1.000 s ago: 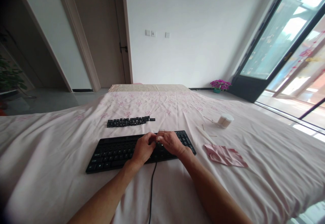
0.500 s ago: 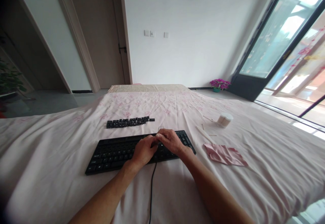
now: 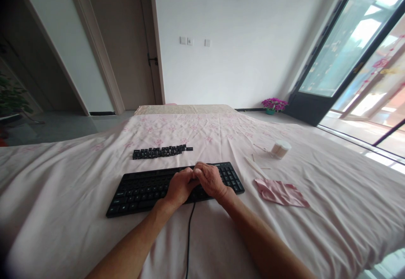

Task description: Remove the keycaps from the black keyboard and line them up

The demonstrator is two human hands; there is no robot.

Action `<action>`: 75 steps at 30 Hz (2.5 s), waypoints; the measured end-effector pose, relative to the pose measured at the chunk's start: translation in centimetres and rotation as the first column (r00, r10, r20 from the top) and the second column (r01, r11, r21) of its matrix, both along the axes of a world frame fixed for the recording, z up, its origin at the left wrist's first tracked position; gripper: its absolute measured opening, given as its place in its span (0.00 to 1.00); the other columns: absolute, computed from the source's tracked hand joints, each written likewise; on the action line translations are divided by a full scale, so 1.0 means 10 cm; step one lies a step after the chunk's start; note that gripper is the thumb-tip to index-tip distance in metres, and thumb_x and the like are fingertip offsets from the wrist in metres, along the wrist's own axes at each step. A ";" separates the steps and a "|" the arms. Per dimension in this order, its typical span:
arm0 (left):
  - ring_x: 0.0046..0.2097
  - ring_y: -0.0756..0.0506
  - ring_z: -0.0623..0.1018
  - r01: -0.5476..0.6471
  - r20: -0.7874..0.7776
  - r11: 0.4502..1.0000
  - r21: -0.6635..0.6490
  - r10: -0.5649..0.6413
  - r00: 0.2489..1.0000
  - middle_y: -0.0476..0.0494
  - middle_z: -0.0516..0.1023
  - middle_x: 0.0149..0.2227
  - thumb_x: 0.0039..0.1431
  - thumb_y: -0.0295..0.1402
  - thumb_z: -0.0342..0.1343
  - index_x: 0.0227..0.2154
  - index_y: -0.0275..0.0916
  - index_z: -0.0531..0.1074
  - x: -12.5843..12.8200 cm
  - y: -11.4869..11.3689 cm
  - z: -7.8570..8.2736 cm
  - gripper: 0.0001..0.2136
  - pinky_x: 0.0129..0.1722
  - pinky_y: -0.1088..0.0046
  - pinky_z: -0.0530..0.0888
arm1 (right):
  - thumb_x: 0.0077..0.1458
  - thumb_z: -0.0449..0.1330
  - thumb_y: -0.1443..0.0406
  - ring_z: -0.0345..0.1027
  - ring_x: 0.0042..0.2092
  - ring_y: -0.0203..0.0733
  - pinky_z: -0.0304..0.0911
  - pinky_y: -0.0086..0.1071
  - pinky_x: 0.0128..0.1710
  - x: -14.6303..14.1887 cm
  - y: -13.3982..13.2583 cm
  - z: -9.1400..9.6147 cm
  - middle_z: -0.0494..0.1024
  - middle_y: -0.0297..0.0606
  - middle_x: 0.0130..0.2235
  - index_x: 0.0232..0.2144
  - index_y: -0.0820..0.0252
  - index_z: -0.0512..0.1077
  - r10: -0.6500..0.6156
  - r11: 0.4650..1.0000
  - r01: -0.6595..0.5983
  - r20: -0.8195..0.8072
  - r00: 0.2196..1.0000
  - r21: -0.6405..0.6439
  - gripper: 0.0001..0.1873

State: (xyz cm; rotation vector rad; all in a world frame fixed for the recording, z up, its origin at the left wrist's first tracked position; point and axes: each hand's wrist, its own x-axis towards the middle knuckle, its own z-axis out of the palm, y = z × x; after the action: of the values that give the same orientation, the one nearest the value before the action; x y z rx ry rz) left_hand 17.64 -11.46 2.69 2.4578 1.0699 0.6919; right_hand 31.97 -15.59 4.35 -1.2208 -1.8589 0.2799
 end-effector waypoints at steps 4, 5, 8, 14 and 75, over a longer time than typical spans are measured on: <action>0.35 0.46 0.74 0.020 -0.013 1.000 0.019 -0.020 1.000 0.47 0.76 0.32 0.63 0.45 0.44 0.29 0.41 0.73 0.00 -0.02 0.02 0.17 0.33 0.72 0.60 | 0.65 0.42 0.57 0.63 0.28 0.36 0.60 0.31 0.35 -0.02 -0.01 -0.01 0.68 0.35 0.26 0.23 0.57 0.64 0.003 1.000 -0.003 -0.008 1.000 0.027 0.21; 0.35 0.46 0.74 0.017 -0.011 1.000 0.026 -0.017 1.000 0.47 0.76 0.32 0.64 0.44 0.43 0.29 0.41 0.72 0.00 -0.03 0.03 0.18 0.34 0.72 0.60 | 0.65 0.42 0.58 0.63 0.28 0.36 0.60 0.31 0.35 -0.02 -0.02 -0.01 0.68 0.35 0.26 0.23 0.57 0.64 0.007 0.999 -0.006 -0.017 1.000 0.037 0.21; 0.35 0.46 0.74 0.012 -0.005 0.999 0.040 -0.012 1.000 0.47 0.76 0.31 0.64 0.44 0.42 0.28 0.41 0.71 0.00 -0.06 0.05 0.18 0.34 0.71 0.60 | 0.65 0.42 0.59 0.63 0.28 0.35 0.60 0.31 0.34 -0.03 -0.02 -0.03 0.67 0.35 0.26 0.23 0.57 0.63 0.023 0.998 -0.021 -0.038 0.999 0.059 0.21; 0.35 0.46 0.74 0.011 -0.022 0.999 0.040 -0.010 1.000 0.48 0.76 0.31 0.65 0.45 0.41 0.28 0.41 0.71 -0.03 -0.10 0.11 0.18 0.34 0.71 0.59 | 0.65 0.42 0.60 0.63 0.28 0.35 0.60 0.31 0.35 -0.06 -0.03 -0.05 0.66 0.34 0.25 0.23 0.57 0.62 0.005 0.996 0.002 -0.077 0.997 0.089 0.20; 0.45 0.47 0.72 -0.020 0.287 0.989 -0.149 0.062 0.956 0.43 0.70 0.41 0.55 0.26 0.55 0.39 0.39 0.74 -0.02 0.02 -0.07 0.09 0.50 0.72 0.68 | 0.51 0.60 0.64 0.68 0.35 0.41 0.51 0.29 0.31 0.15 0.06 0.13 0.75 0.36 0.33 0.32 0.56 0.73 -0.225 0.894 0.383 0.505 0.833 -0.234 0.05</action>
State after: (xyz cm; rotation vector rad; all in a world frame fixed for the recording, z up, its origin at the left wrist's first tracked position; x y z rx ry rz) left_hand 17.42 -11.22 1.95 2.1346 1.0184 0.9224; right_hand 33.48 -15.00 5.68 -1.9380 -2.0211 0.1183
